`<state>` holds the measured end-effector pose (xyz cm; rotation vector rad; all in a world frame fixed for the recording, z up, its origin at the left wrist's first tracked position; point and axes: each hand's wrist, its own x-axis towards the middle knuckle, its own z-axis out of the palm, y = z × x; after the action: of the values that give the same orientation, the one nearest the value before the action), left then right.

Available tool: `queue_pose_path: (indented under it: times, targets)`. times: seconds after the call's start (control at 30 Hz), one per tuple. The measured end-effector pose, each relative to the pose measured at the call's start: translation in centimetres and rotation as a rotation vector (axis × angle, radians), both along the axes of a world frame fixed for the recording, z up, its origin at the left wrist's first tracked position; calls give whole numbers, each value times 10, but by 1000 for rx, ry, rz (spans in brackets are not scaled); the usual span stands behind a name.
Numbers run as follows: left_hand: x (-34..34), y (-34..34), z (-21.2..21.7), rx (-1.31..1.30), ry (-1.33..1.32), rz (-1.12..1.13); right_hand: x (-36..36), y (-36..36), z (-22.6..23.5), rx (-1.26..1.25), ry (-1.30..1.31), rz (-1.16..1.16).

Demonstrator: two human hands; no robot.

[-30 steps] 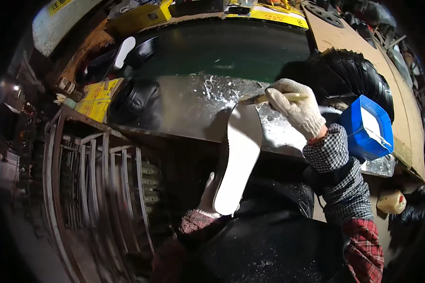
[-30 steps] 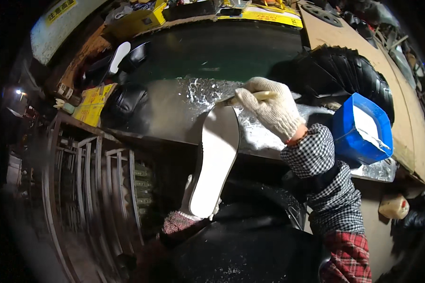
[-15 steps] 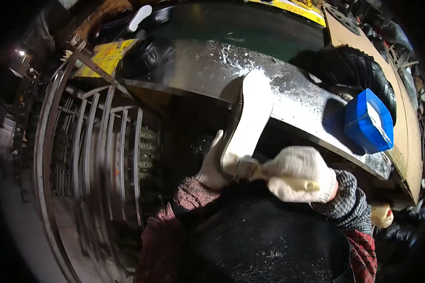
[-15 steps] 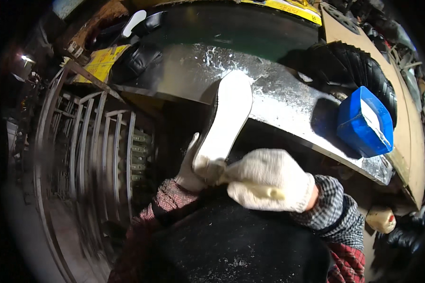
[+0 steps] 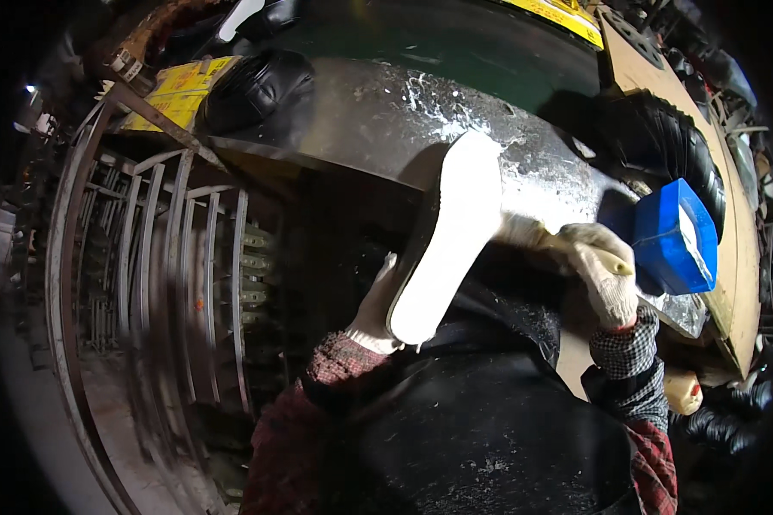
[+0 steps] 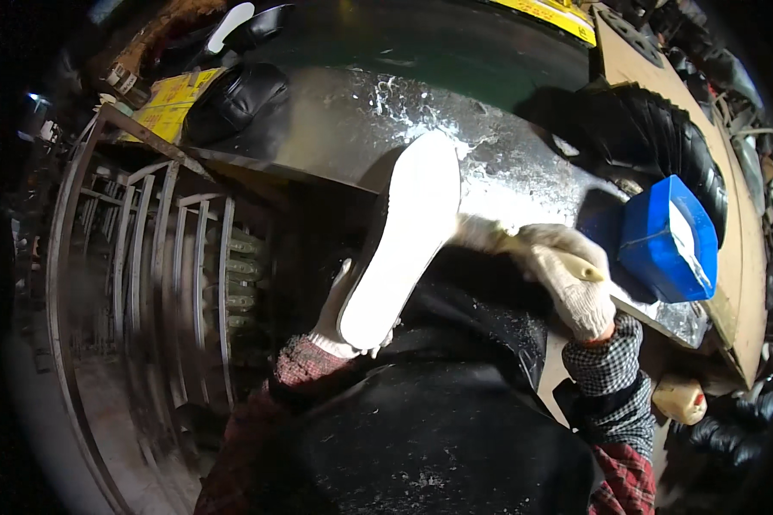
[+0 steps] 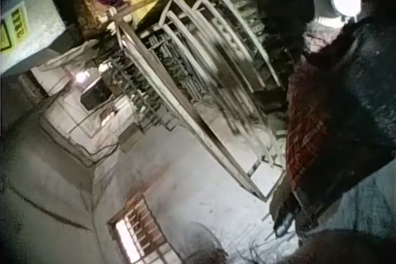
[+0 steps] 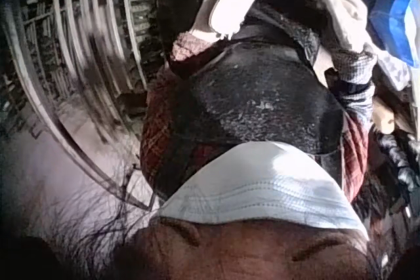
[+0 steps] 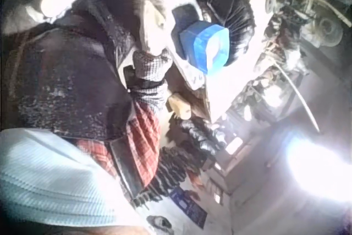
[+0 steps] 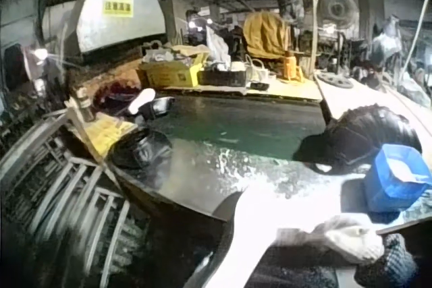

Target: The person repeatedly picks up black shoe parts, applies a white substance from a blue container using a brush, and places the parts on a metal workbench. The process is repeated for multiple shoe parts throughout the clip.

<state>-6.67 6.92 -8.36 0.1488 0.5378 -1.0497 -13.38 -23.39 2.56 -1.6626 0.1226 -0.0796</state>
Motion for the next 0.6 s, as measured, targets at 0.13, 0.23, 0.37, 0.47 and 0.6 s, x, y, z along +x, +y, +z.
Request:
queue_pose_path:
  times: [0.13, 0.23, 0.37, 0.47, 0.6]
  targets:
    - [3, 12, -26, -71, -178, -109, 1, 29, 9, -38, -398, 256]
    - [9, 15, -32, -306, -293, -131, 18, 19, 25, -254, -69, 355]
    - [5, 15, -33, -231, -130, -55, 54, -22, 3, -149, -139, -135]
    - [6, 20, -37, -267, -178, -104, 91, -19, 13, -646, -593, 120]
    - [3, 32, -45, -212, -205, -113, 68, 4, -2, -748, -544, 262]
